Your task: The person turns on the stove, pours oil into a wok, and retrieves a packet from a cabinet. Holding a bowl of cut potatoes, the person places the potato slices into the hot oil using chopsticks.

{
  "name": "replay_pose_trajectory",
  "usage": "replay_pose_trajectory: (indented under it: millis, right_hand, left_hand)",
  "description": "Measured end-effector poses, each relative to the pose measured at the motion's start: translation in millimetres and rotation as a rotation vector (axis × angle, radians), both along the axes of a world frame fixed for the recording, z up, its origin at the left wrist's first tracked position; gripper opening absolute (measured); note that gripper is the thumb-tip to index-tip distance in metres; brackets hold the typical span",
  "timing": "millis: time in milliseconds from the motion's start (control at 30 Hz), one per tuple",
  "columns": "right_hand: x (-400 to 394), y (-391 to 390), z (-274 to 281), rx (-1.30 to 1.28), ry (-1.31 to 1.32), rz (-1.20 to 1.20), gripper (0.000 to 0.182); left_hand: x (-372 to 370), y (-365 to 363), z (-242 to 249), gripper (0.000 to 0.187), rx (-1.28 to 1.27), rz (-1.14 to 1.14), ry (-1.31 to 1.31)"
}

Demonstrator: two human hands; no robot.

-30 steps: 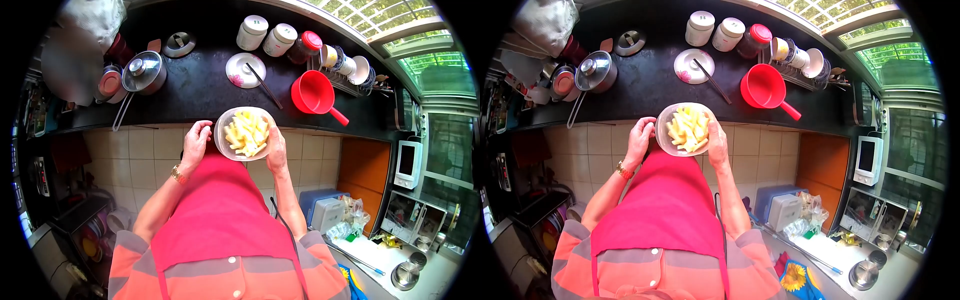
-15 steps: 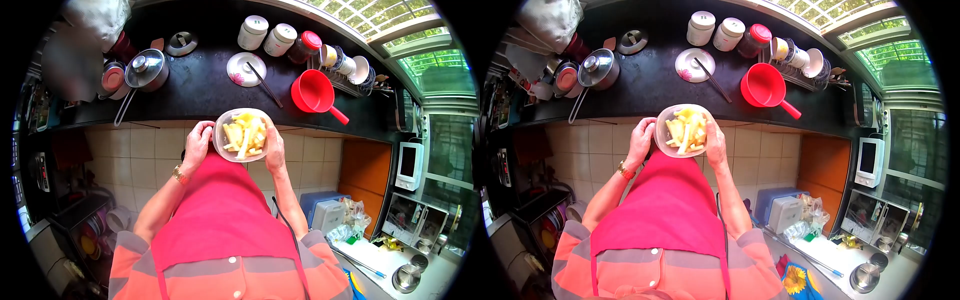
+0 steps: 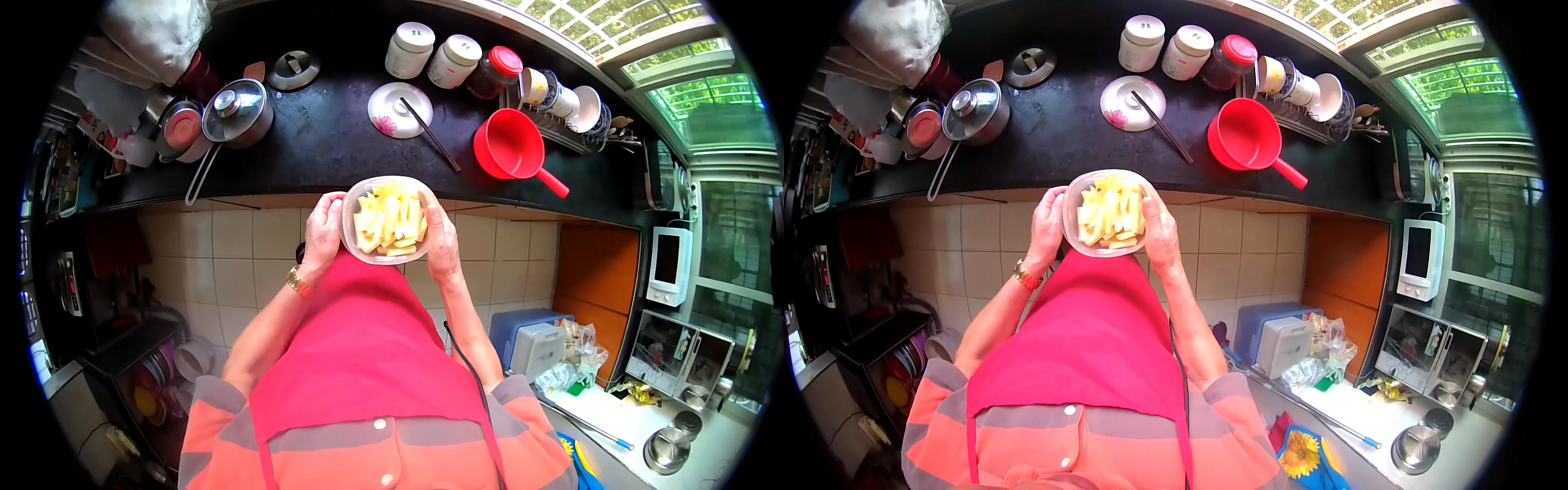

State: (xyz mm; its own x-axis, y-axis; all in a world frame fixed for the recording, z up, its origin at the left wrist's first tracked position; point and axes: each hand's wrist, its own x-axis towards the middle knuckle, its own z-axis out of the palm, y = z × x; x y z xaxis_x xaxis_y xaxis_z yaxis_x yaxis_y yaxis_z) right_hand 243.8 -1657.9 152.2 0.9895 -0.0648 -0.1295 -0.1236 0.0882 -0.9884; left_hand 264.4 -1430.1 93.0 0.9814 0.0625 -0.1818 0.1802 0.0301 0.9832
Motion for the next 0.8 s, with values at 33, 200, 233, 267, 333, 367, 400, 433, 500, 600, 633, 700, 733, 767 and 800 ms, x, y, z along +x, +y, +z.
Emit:
replay_pose_trajectory:
  millis: [33,200,233,267,333,367,400,433,500,600,633,700,733,767,800]
  right_hand:
    - [-1,0,0,0.001,0.001,-0.003,0.058]
    - [1,-8,9,0.240,0.112,0.037,0.061]
    - [2,-11,10,0.272,0.099,0.031,0.060]
    - [1,-10,10,0.271,0.100,0.031,0.060]
    - [0,-5,7,0.429,0.051,-0.081,0.059]
    - [-6,10,-5,0.179,0.039,-0.092,0.060]
    - [-7,30,7,-0.079,-0.083,-0.065,0.062]
    - [-4,22,8,0.153,0.022,-0.030,0.062]
    - [-2,5,9,0.536,0.129,0.020,0.061]
    - [0,32,-5,0.245,-0.001,-0.106,0.062]
    - [3,30,-8,0.293,-0.011,-0.090,0.060]
    - [5,12,3,0.416,0.021,-0.020,0.060]
    - [2,7,13,0.535,0.062,0.050,0.060]
    - [6,11,21,0.551,-0.019,-0.030,0.060]
    - [9,20,17,0.552,-0.020,-0.026,0.060]
  left_hand:
    - [0,1,2,0.026,-0.026,0.008,-0.007]
    - [2,16,6,0.026,0.000,0.008,0.049]
    - [4,17,8,0.027,-0.035,0.040,0.055]
    - [4,18,12,0.029,-0.015,0.069,0.039]
    - [9,19,4,0.034,0.000,0.143,0.063]
    - [10,9,-2,0.035,0.149,0.081,-0.200]
    - [13,-6,-5,0.037,0.297,0.022,-0.466]
    - [13,-15,16,0.039,0.117,0.050,-0.197]
    - [18,-7,21,0.039,0.127,0.084,-0.080]
    - [19,-5,8,0.037,0.255,0.065,-0.278]
    - [21,-7,3,0.037,0.387,0.057,-0.569]
    - [18,4,4,0.038,0.225,0.085,-0.262]
    - [13,10,23,0.039,0.025,0.092,0.004]
    - [14,15,24,0.039,0.062,0.143,0.049]
    - [16,9,20,0.039,0.063,0.147,0.046]
